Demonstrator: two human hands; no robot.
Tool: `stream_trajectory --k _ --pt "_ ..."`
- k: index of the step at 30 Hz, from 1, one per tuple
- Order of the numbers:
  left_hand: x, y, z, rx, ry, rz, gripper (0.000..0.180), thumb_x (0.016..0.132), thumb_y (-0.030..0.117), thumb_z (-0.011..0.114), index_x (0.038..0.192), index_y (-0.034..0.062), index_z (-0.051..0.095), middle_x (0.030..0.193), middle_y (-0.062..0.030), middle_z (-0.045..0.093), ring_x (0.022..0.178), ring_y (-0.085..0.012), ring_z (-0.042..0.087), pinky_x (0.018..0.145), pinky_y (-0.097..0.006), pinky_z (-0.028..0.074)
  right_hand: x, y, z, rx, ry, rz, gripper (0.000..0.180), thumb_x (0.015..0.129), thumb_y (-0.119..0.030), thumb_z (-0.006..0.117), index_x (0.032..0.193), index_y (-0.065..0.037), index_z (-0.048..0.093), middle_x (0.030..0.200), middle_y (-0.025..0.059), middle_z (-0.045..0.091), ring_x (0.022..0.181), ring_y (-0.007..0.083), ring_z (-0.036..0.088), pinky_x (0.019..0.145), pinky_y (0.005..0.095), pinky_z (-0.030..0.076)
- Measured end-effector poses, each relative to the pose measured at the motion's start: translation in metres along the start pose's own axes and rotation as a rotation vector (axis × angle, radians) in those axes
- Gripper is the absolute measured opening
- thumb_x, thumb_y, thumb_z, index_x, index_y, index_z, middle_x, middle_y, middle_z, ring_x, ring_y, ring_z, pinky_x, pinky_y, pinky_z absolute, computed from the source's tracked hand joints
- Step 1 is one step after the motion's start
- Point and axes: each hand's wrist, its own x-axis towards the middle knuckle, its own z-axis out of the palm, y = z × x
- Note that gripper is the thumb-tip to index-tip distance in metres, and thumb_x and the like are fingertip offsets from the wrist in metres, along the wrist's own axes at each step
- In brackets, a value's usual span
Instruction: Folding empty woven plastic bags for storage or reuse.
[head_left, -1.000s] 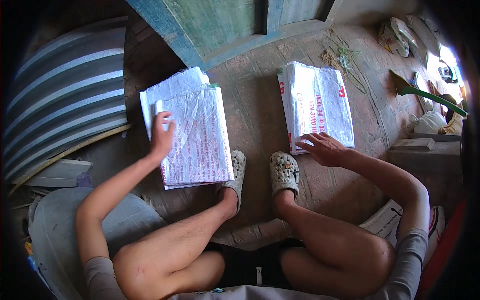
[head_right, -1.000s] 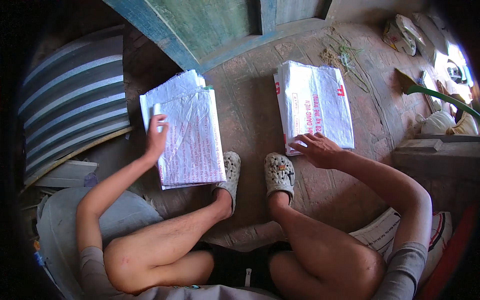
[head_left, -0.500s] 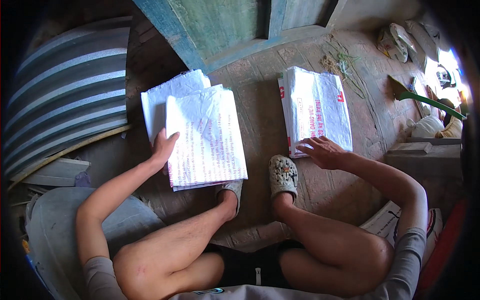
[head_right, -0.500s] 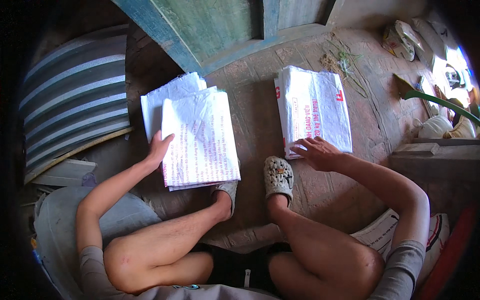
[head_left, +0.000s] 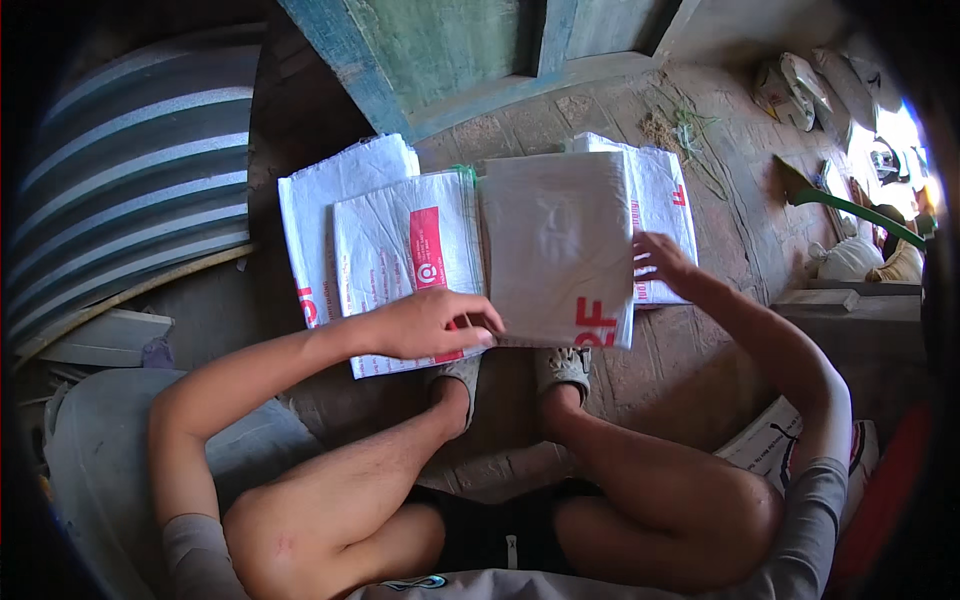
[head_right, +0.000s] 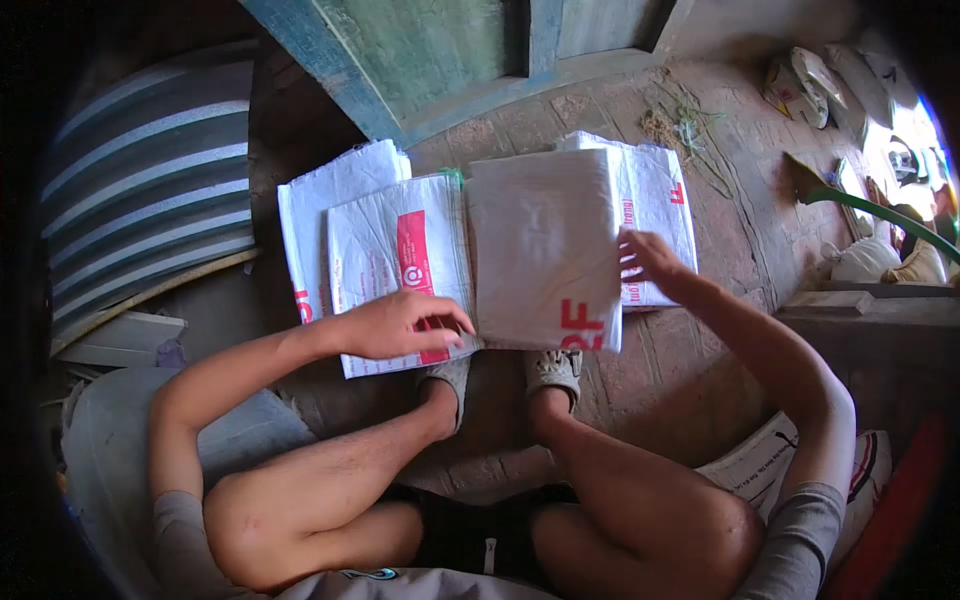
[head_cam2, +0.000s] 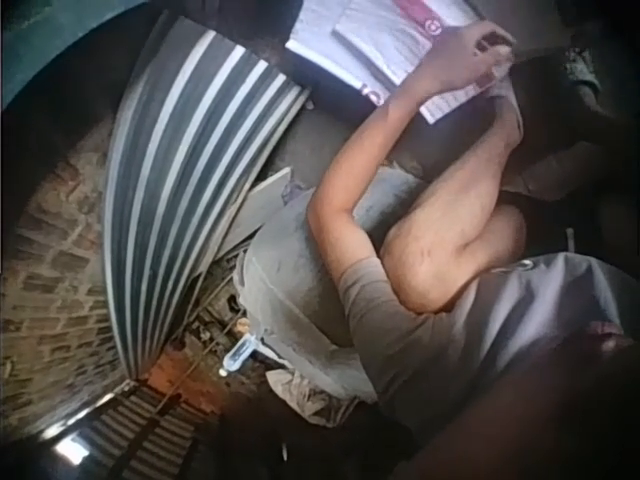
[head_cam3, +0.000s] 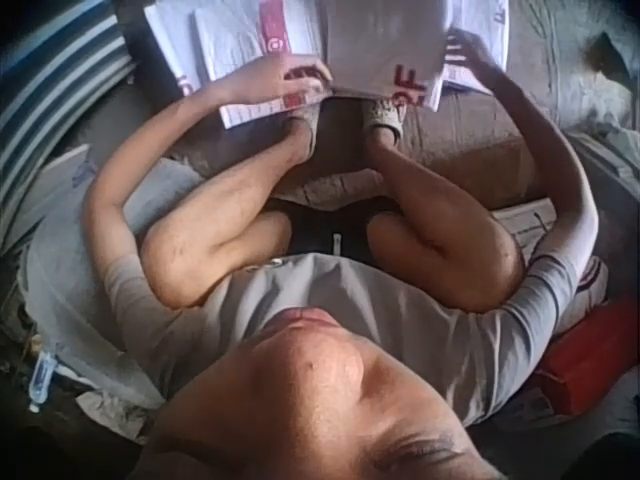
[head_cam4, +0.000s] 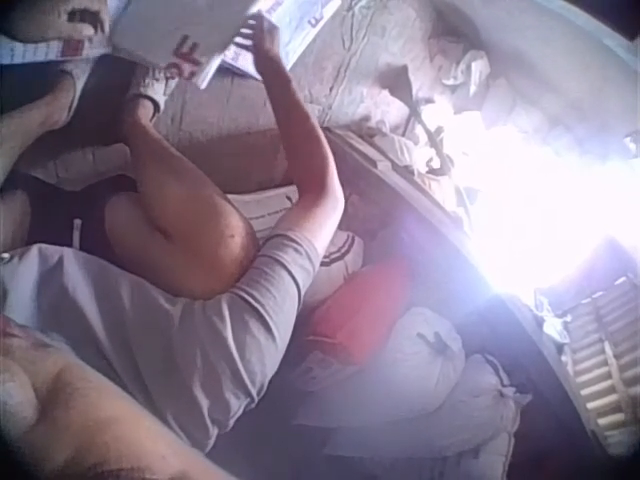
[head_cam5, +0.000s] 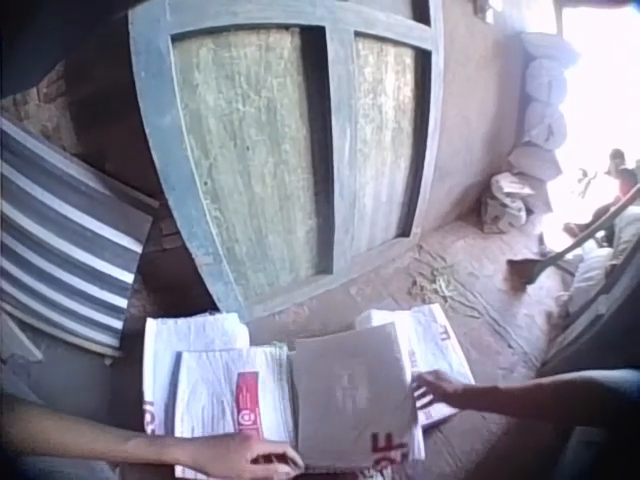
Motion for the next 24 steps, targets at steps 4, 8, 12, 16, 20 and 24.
stream_trajectory --k 4,8,12,16,20,24 --pt "0.007 -0.07 -0.024 0.199 0.304 -0.029 0.026 0.094 0.014 0.06 0.117 0.0017 0.067 0.11 -0.0174 0.071 0.098 -0.0278 0.071 0.09 -0.038 0.054 0.017 -0.009 -0.05 -0.222 0.323 0.054 0.05 0.104 -0.049 0.048 0.12 -0.004 0.062 0.105 0.0115 0.068 0.089 0.0209 0.069 0.075 0.0361 0.056" --pt "0.023 -0.1 -0.063 0.246 0.481 -0.202 0.028 0.093 0.012 0.059 0.118 0.0033 0.067 0.119 -0.0182 0.067 0.103 -0.0323 0.069 0.092 -0.038 0.053 0.033 -0.015 -0.048 -0.331 0.424 0.103 0.037 0.102 -0.035 0.055 0.118 -0.003 0.064 0.102 0.0123 0.069 0.089 0.0191 0.069 0.074 0.0359 0.056" --pt "0.054 -0.137 -0.096 0.563 0.596 -0.168 0.034 0.093 0.015 0.059 0.124 0.0023 0.063 0.127 -0.0175 0.062 0.115 -0.0352 0.063 0.101 -0.042 0.049 0.068 -0.016 0.012 -0.665 0.157 -0.256 0.026 0.092 -0.014 0.061 0.114 -0.002 0.068 0.097 0.0182 0.072 0.09 0.0262 0.071 0.078 0.0376 0.057" --pt "0.082 -0.144 -0.106 0.721 0.509 -0.269 0.044 0.092 0.018 0.06 0.132 0.0004 0.056 0.133 -0.0208 0.058 0.123 -0.0378 0.058 0.106 -0.045 0.046 0.111 -0.045 0.09 -0.888 0.074 -0.514 0.045 0.085 -0.014 0.066 0.129 -0.005 0.062 0.131 0.02 0.063 0.118 0.0361 0.062 0.101 0.0461 0.049" --pt "0.132 -0.129 -0.094 0.771 0.416 -0.497 0.048 0.092 0.018 0.059 0.135 -0.0016 0.053 0.134 -0.0217 0.057 0.12 -0.039 0.06 0.104 -0.047 0.047 0.154 -0.035 0.087 -0.937 0.237 -0.513 0.065 0.083 -0.016 0.069 0.144 -0.007 0.05 0.141 0.0204 0.056 0.129 0.0363 0.054 0.112 0.0462 0.042" --pt "0.117 -0.151 -0.094 0.685 0.636 -0.295 0.044 0.092 0.012 0.053 0.135 0.0029 0.056 0.132 -0.0201 0.059 0.116 -0.041 0.061 0.1 -0.05 0.049 0.167 -0.085 0.101 -0.942 0.205 -0.358 0.074 0.083 -0.016 0.067 0.151 -0.007 0.04 0.137 0.0209 0.059 0.105 0.0346 0.068 0.088 0.0413 0.058"
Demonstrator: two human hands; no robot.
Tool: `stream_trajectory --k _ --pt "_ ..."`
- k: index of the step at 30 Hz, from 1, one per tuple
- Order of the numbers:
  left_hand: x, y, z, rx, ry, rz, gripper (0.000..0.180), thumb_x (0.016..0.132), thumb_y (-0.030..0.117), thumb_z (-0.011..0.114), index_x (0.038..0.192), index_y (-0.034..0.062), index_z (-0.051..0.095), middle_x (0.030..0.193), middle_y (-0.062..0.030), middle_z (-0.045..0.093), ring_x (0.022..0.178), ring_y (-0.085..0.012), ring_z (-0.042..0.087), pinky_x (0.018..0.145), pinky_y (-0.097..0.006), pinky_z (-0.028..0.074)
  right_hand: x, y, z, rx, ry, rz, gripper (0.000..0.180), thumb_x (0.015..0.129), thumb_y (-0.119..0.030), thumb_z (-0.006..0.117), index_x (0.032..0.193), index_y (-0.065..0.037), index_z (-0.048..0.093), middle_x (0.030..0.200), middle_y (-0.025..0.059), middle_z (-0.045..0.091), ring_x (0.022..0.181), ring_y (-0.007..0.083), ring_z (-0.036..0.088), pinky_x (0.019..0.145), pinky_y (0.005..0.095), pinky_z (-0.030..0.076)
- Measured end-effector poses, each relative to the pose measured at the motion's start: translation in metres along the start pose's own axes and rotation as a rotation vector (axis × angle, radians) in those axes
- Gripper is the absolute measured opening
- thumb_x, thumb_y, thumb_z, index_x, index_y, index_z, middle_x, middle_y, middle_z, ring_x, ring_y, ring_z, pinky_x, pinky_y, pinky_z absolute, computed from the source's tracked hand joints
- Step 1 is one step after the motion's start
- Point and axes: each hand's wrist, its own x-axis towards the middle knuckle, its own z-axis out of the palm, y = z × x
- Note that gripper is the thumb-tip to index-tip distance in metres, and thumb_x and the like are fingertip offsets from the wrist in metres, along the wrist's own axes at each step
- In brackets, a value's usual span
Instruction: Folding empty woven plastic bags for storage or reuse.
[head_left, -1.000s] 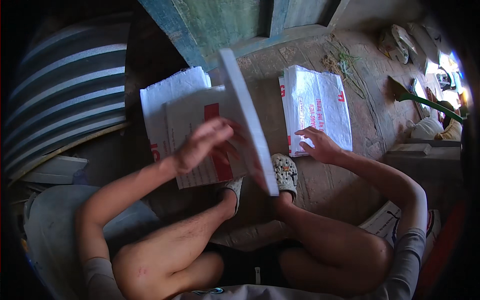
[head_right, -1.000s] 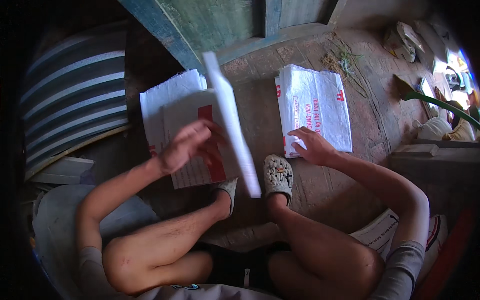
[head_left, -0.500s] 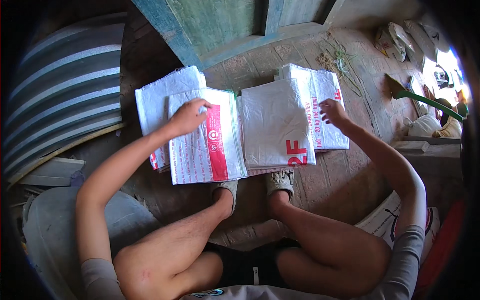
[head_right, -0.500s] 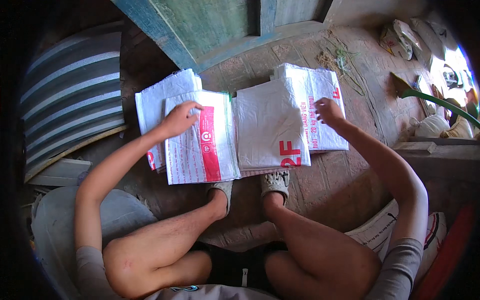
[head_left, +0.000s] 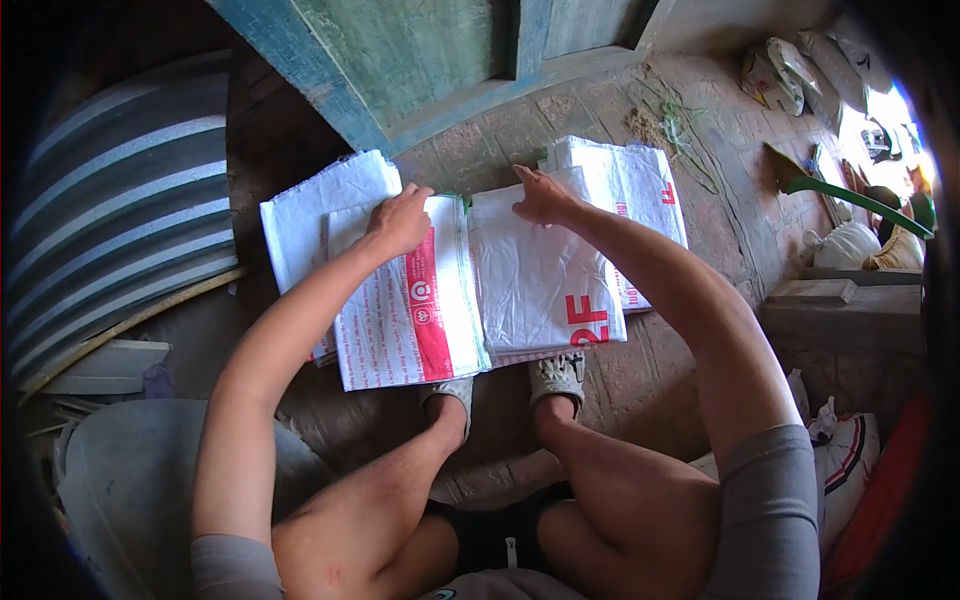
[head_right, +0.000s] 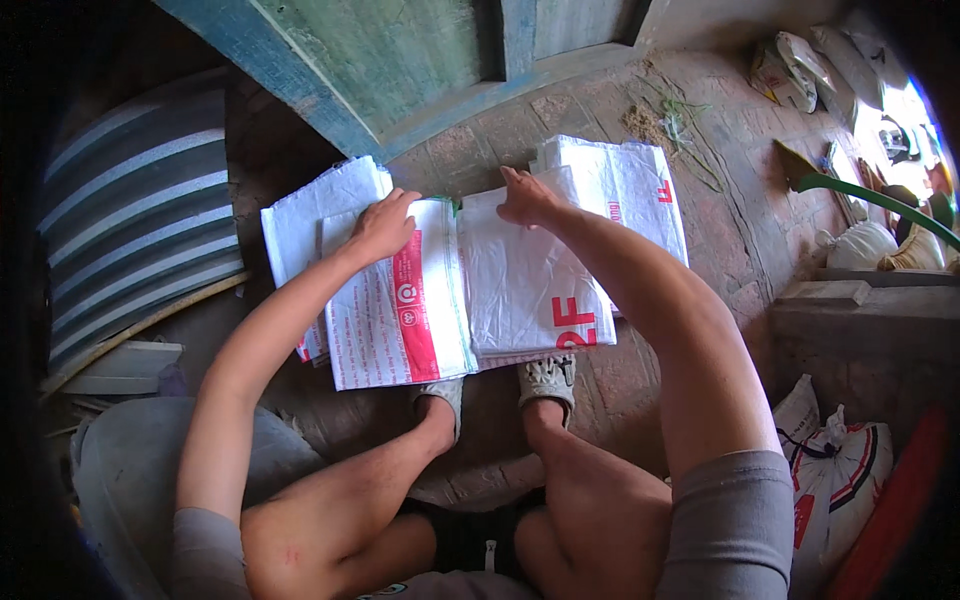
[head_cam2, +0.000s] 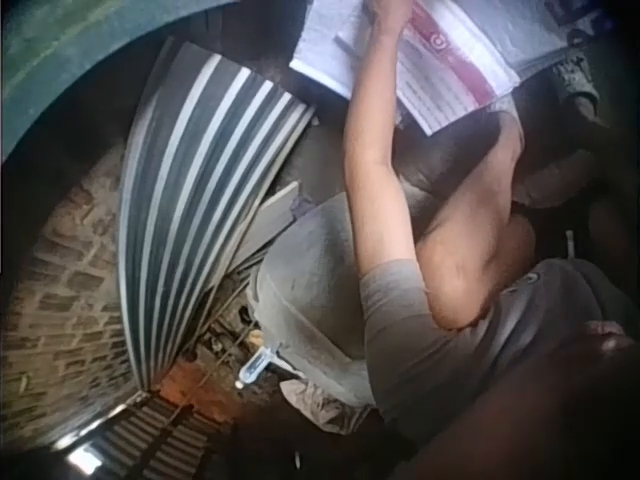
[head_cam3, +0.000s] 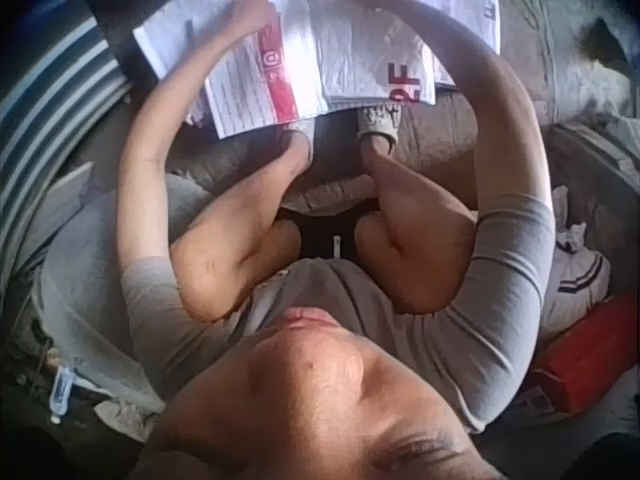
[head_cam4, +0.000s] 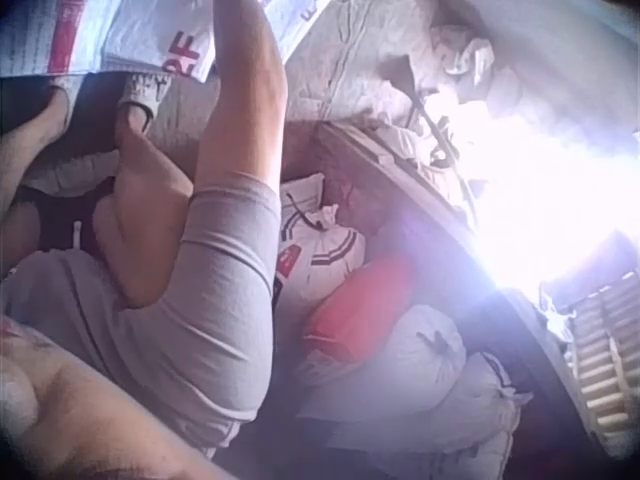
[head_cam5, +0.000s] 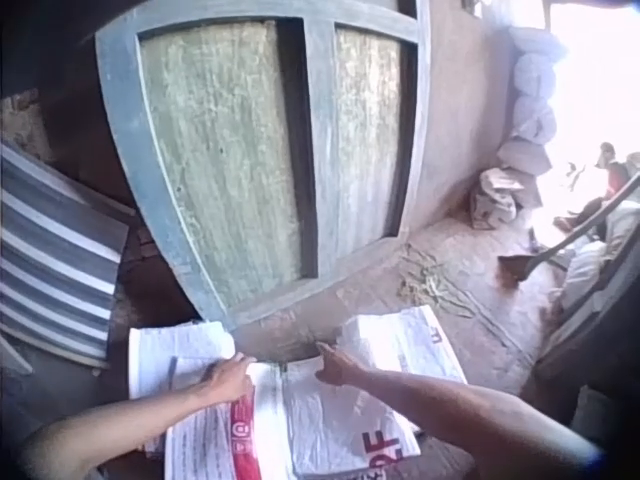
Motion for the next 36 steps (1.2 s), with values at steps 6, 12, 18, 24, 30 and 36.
stream_trajectory --k 6,12,18,24,30,36 --pt "-0.008 -0.005 -0.017 -0.08 0.112 0.061 0.045 0.094 0.01 0.05 0.138 0.0047 0.052 0.131 -0.0201 0.06 0.114 -0.0402 0.062 0.098 -0.048 0.05 -0.003 0.013 -0.018 0.2 -0.08 0.052 0.048 0.082 -0.011 0.062 0.13 -0.001 0.06 0.115 0.0192 0.069 0.067 0.0277 0.072 0.05 0.0362 0.058" --pt "-0.031 0.0 -0.03 -0.279 0.222 0.061 0.035 0.097 0.015 0.055 0.131 0.0058 0.058 0.116 -0.0169 0.059 0.099 -0.0355 0.065 0.089 -0.044 0.052 -0.043 0.02 -0.028 0.079 0.028 -0.177 0.018 0.081 -0.004 0.065 0.098 0.002 0.07 0.112 0.0198 0.07 0.104 0.0326 0.068 0.08 0.0439 0.059" --pt "-0.062 -0.023 -0.039 -0.45 0.18 -0.063 0.026 0.097 0.017 0.058 0.118 0.0058 0.067 0.106 -0.0156 0.058 0.088 -0.0292 0.064 0.08 -0.039 0.051 -0.111 0.02 -0.063 -0.068 0.213 -0.224 0.028 0.07 0.004 0.077 0.095 -0.007 0.07 0.107 0.0195 0.073 0.127 0.0436 0.056 0.121 0.0511 0.031" --pt "-0.069 -0.043 -0.038 -0.346 -0.121 -0.261 0.035 0.1 0.033 0.05 0.113 0.0092 0.073 0.092 -0.0173 0.068 0.083 -0.0296 0.068 0.079 -0.039 0.054 -0.141 0.032 -0.098 0.46 -0.085 0.33 0.026 0.096 0.001 0.055 0.116 -0.003 0.071 0.112 0.0193 0.071 0.097 0.0334 0.074 0.08 0.048 0.064" --pt "-0.065 -0.025 -0.041 -0.736 -0.252 -0.72 0.053 0.1 0.053 0.051 0.099 0.0044 0.071 0.086 -0.0065 0.071 0.069 -0.0176 0.069 0.062 -0.032 0.054 -0.16 0.064 -0.108 0.844 -0.369 0.175 0.052 0.105 -0.033 0.033 0.132 0.0 0.063 0.129 0.0206 0.064 0.125 0.0349 0.06 0.091 0.0473 0.06" --pt "-0.062 -0.014 -0.028 -0.777 -0.238 -0.742 0.037 0.094 0.037 0.071 0.099 0.002 0.062 0.091 -0.009 0.071 0.073 -0.0142 0.069 0.056 -0.029 0.055 -0.151 0.041 -0.107 0.468 -0.337 0.284 0.037 0.097 -0.018 0.059 0.13 -0.003 0.066 0.115 0.0204 0.07 0.103 0.0317 0.07 0.088 0.0432 0.06"
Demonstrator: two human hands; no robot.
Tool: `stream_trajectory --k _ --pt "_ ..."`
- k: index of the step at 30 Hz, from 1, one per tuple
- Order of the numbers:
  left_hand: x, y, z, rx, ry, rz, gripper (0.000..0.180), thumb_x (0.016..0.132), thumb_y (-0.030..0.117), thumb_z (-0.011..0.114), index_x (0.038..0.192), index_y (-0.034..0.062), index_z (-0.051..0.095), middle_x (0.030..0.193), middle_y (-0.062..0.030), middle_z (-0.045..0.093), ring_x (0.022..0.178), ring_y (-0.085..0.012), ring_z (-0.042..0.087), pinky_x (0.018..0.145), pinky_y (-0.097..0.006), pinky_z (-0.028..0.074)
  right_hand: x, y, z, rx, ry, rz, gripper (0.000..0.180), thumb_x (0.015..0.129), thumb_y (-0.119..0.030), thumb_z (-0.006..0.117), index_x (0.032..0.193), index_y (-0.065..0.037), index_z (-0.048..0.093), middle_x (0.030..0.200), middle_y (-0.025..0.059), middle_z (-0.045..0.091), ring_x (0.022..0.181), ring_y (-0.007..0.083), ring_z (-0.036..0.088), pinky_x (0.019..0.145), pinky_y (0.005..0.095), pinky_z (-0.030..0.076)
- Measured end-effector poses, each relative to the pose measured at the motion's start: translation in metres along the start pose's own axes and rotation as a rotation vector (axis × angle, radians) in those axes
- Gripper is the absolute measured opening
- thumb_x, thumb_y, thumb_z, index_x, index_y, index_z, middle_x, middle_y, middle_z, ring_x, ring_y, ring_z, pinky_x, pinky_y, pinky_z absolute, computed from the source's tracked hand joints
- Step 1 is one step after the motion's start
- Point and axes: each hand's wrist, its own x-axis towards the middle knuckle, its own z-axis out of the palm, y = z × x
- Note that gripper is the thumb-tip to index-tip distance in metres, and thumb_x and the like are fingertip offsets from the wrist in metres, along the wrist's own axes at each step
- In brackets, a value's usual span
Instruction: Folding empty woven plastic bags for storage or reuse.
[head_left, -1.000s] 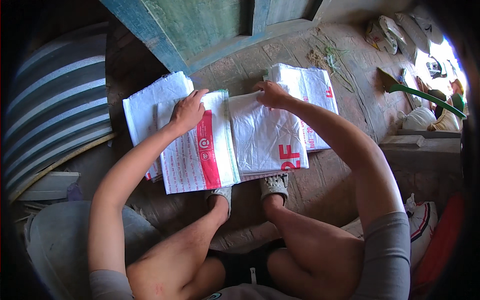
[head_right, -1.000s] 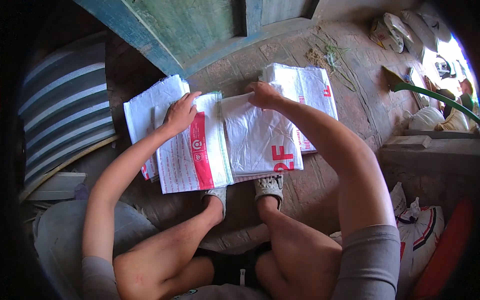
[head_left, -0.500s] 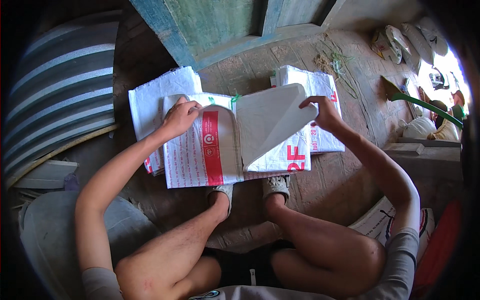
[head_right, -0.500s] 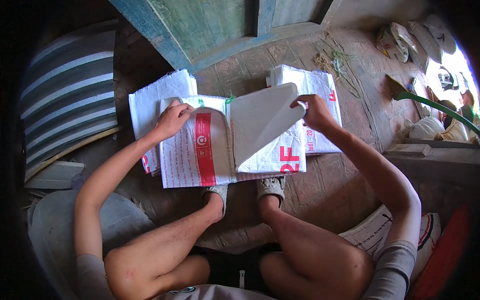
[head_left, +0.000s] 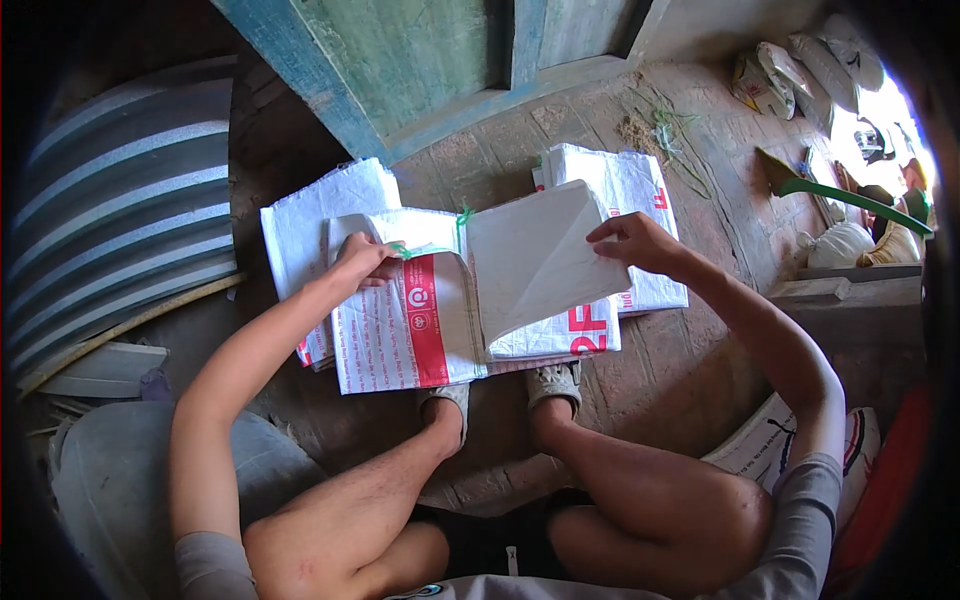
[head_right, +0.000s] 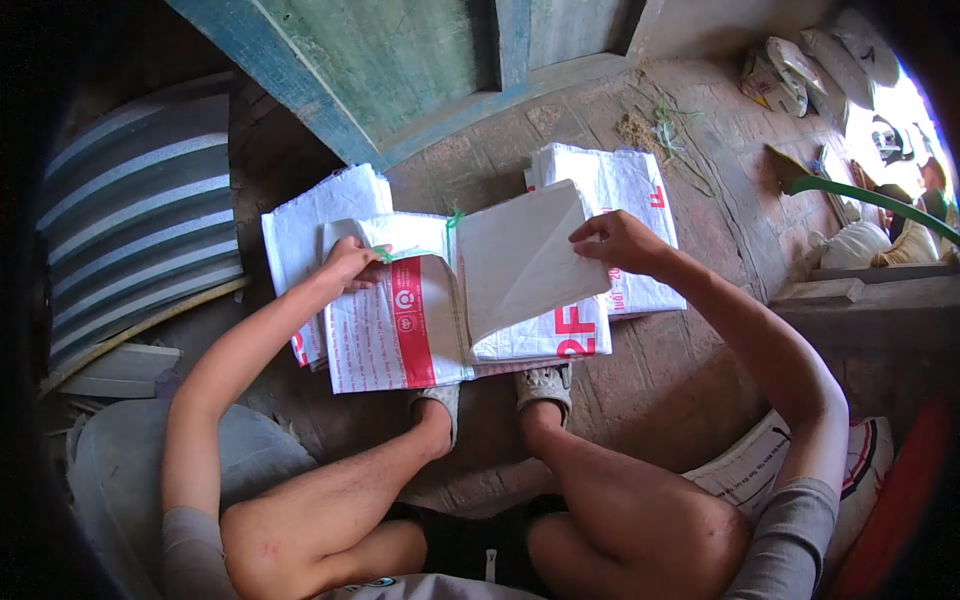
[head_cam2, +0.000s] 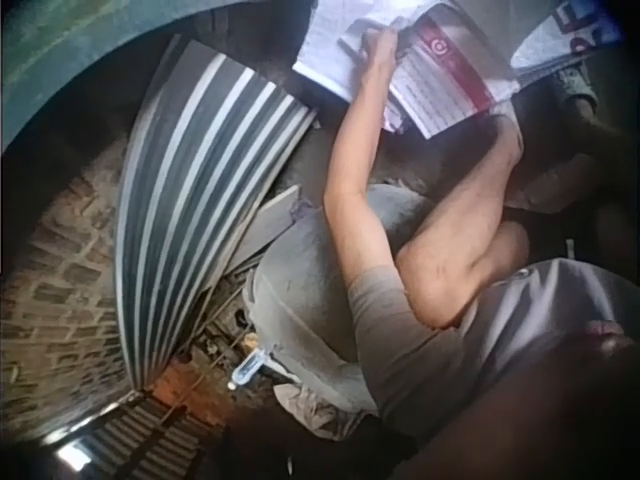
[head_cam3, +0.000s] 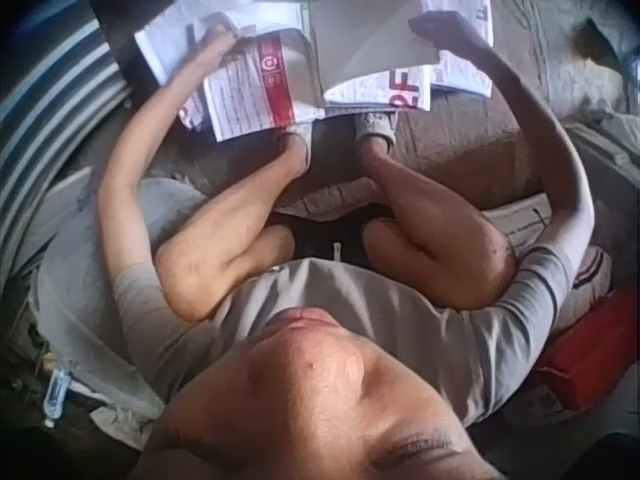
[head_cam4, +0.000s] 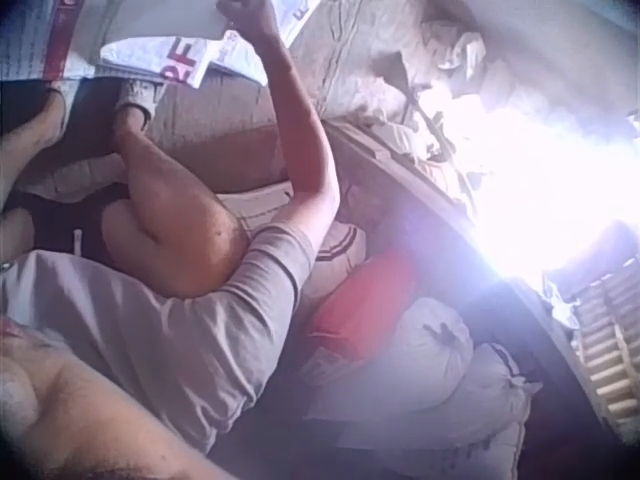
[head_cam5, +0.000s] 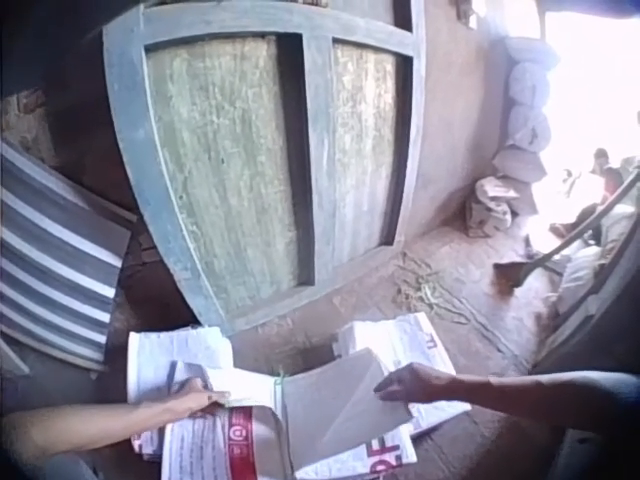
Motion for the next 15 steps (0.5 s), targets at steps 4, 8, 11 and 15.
stream_trajectory --k 4,8,11,15 --pt "0.005 -0.004 -0.001 -0.139 0.017 0.069 0.03 0.095 0.024 0.069 0.109 -0.0003 0.062 0.098 -0.0112 0.071 0.08 -0.0163 0.07 0.064 -0.033 0.059 0.004 0.018 0.003 -0.187 0.271 -0.195 0.071 0.079 0.007 0.066 0.145 -0.013 0.052 0.11 0.0195 0.071 0.095 0.0276 0.071 0.084 0.0406 0.059" --pt "0.003 -0.017 -0.025 -0.198 -0.099 0.165 0.035 0.096 0.018 0.062 0.123 -0.0044 0.062 0.106 -0.0105 0.071 0.094 -0.0181 0.068 0.075 -0.033 0.058 0.002 0.035 -0.015 -0.141 0.38 -0.105 0.078 0.076 0.005 0.062 0.15 -0.012 0.045 0.107 0.0208 0.07 0.091 0.0265 0.07 0.081 0.0391 0.057" --pt "0.013 -0.044 -0.059 -0.135 -0.215 0.16 0.032 0.093 0.018 0.062 0.117 -0.0026 0.065 0.106 -0.009 0.07 0.096 -0.0169 0.067 0.085 -0.032 0.054 0.009 0.068 -0.039 -0.276 0.293 -0.024 0.069 0.077 0.003 0.062 0.145 -0.005 0.05 0.11 0.0203 0.071 0.097 0.0258 0.07 0.086 0.0384 0.056" --pt "0.011 -0.063 -0.101 -0.139 -0.34 0.001 0.021 0.09 0.019 0.066 0.105 0.0049 0.065 0.097 -0.0018 0.064 0.09 -0.0147 0.063 0.085 -0.035 0.053 0.002 0.096 -0.069 -0.376 0.2 0.041 0.061 0.076 -0.001 0.067 0.136 -0.004 0.058 0.117 0.0223 0.07 0.105 0.0278 0.07 0.09 0.0398 0.055"
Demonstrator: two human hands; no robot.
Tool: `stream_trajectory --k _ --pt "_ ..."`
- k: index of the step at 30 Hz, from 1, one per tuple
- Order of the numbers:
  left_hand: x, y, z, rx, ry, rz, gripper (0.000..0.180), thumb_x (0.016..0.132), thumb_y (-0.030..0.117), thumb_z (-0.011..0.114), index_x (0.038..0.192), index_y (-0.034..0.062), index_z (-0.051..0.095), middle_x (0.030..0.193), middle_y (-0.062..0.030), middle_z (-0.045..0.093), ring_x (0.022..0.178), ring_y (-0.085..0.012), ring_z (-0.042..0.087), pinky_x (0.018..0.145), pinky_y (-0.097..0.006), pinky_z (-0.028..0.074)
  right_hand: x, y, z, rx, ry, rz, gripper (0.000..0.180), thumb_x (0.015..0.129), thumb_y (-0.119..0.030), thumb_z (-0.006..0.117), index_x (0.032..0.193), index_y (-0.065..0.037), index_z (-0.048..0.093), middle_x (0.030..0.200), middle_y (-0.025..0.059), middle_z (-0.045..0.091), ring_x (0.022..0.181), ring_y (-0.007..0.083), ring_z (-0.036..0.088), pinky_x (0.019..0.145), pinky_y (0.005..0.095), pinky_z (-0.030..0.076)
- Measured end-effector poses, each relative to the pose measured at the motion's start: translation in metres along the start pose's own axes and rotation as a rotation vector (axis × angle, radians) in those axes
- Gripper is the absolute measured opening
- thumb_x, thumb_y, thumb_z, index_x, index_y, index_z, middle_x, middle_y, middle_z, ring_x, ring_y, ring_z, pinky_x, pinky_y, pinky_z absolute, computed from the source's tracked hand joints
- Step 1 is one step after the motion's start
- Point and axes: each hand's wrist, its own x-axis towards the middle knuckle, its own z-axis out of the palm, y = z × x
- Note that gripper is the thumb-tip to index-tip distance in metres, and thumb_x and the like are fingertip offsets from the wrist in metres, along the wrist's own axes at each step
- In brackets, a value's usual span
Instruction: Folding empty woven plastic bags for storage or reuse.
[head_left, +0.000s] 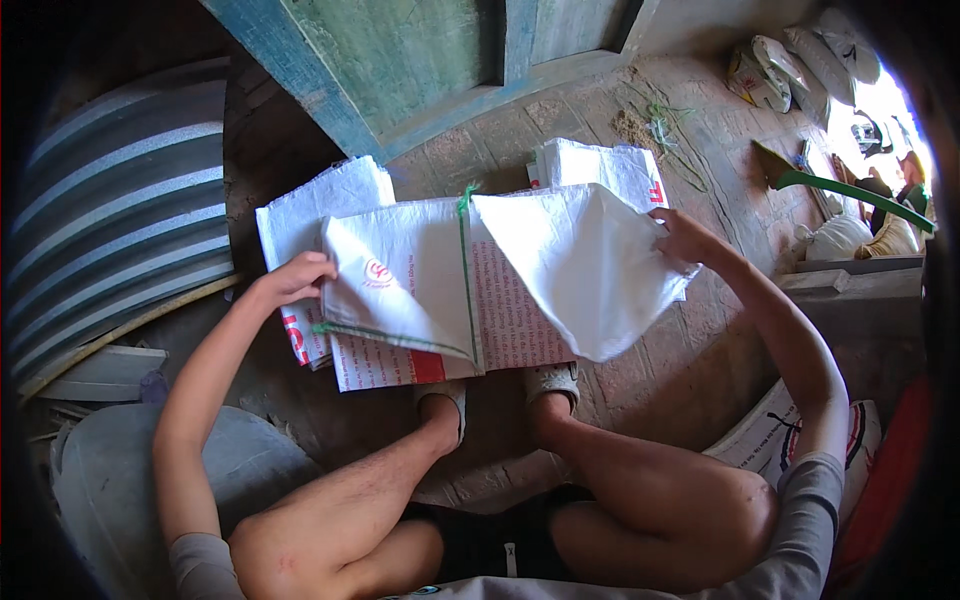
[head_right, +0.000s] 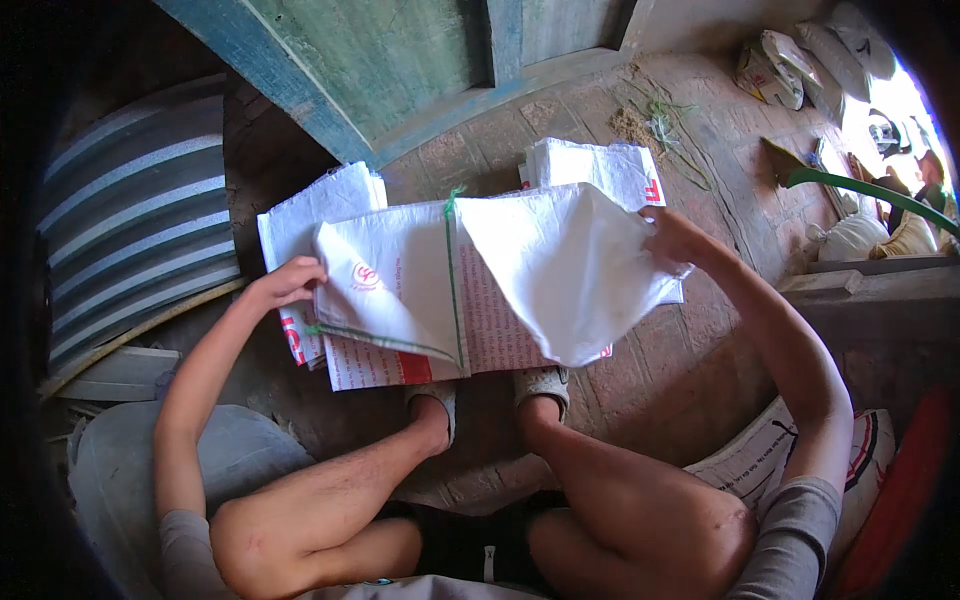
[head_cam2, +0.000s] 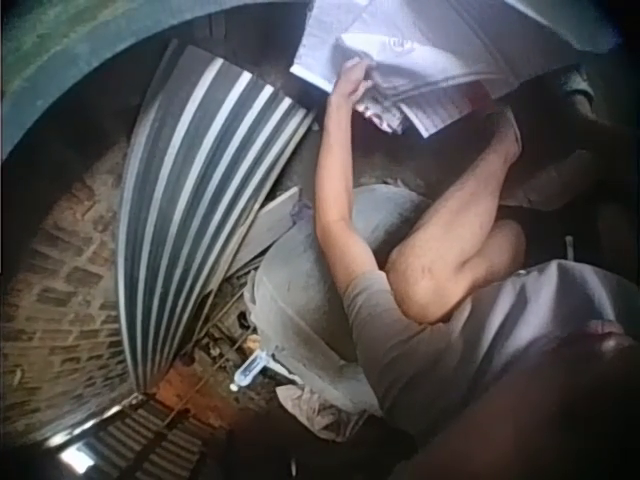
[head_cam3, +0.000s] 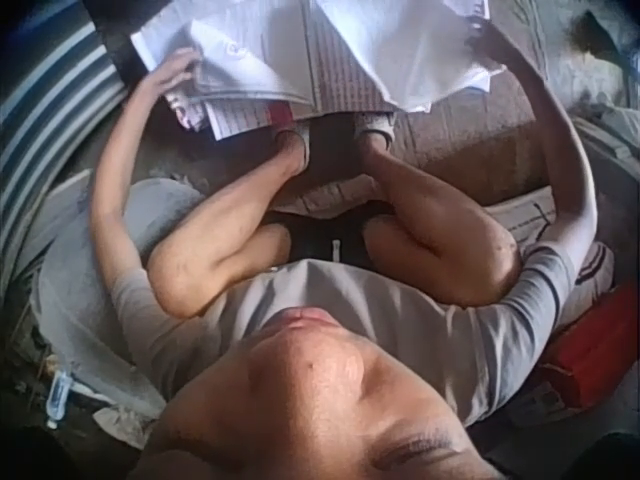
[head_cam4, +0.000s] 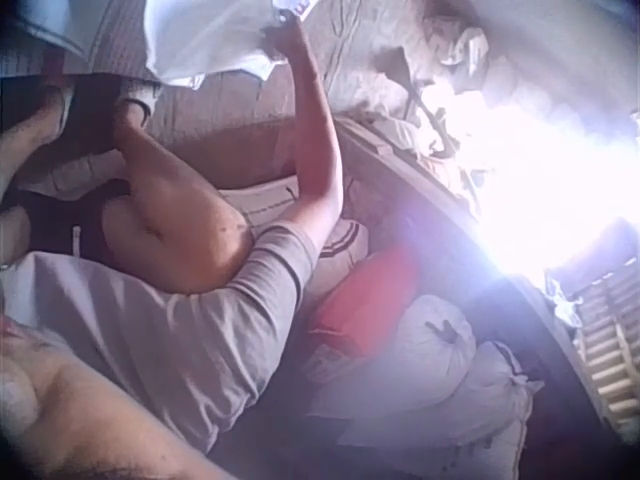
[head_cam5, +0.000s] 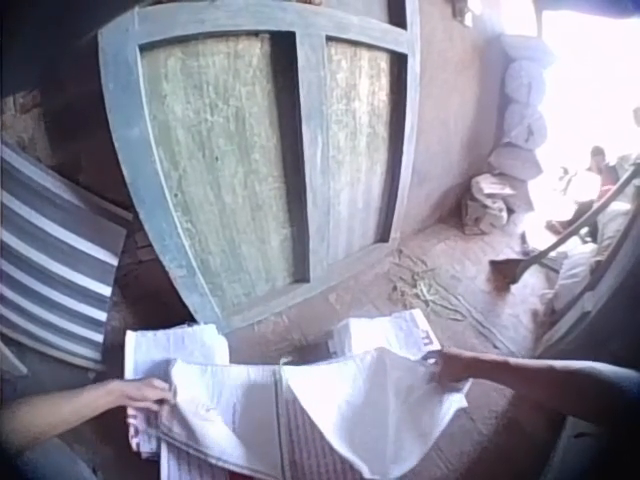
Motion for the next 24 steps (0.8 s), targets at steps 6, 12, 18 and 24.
stream_trajectory --k 6,12,18,24 --pt "-0.049 -0.011 -0.055 0.222 -0.178 -0.253 0.015 0.09 0.018 0.073 0.098 0.008 0.065 0.092 0.0011 0.066 0.083 -0.0126 0.063 0.076 -0.034 0.056 -0.019 0.03 -0.031 -0.15 -0.155 -0.159 0.06 0.073 -0.002 0.068 0.132 -0.002 0.06 0.116 0.0159 0.071 0.106 0.0228 0.067 0.095 0.037 0.051" --pt "-0.074 -0.011 -0.096 0.373 -0.19 -0.416 0.025 0.088 0.018 0.079 0.107 0.0023 0.072 0.097 -0.0024 0.071 0.083 -0.0146 0.067 0.073 -0.032 0.057 -0.04 0.065 -0.068 -0.252 -0.255 -0.115 0.042 0.072 -0.005 0.072 0.113 0.002 0.07 0.1 0.012 0.075 0.09 0.0199 0.069 0.082 0.0372 0.053" --pt "-0.084 0.021 -0.125 0.909 -0.201 -0.47 0.026 0.086 0.017 0.078 0.107 0.002 0.076 0.09 -0.0019 0.071 0.082 -0.0129 0.066 0.076 -0.03 0.055 -0.066 0.099 -0.12 -0.249 -0.216 -0.024 0.041 0.075 -0.007 0.075 0.115 0.001 0.073 0.092 0.0105 0.077 0.078 0.0181 0.068 0.076 0.035 0.055" --pt "-0.142 0.051 -0.155 0.792 -0.068 -0.462 0.024 0.086 0.02 0.078 0.103 0.0039 0.077 0.09 -0.0007 0.071 0.084 -0.0107 0.065 0.077 -0.028 0.054 -0.094 0.056 -0.166 -0.051 -0.212 0.063 0.034 0.077 -0.008 0.075 0.109 0.003 0.076 0.089 0.0032 0.076 0.078 0.0096 0.066 0.075 0.0295 0.054"
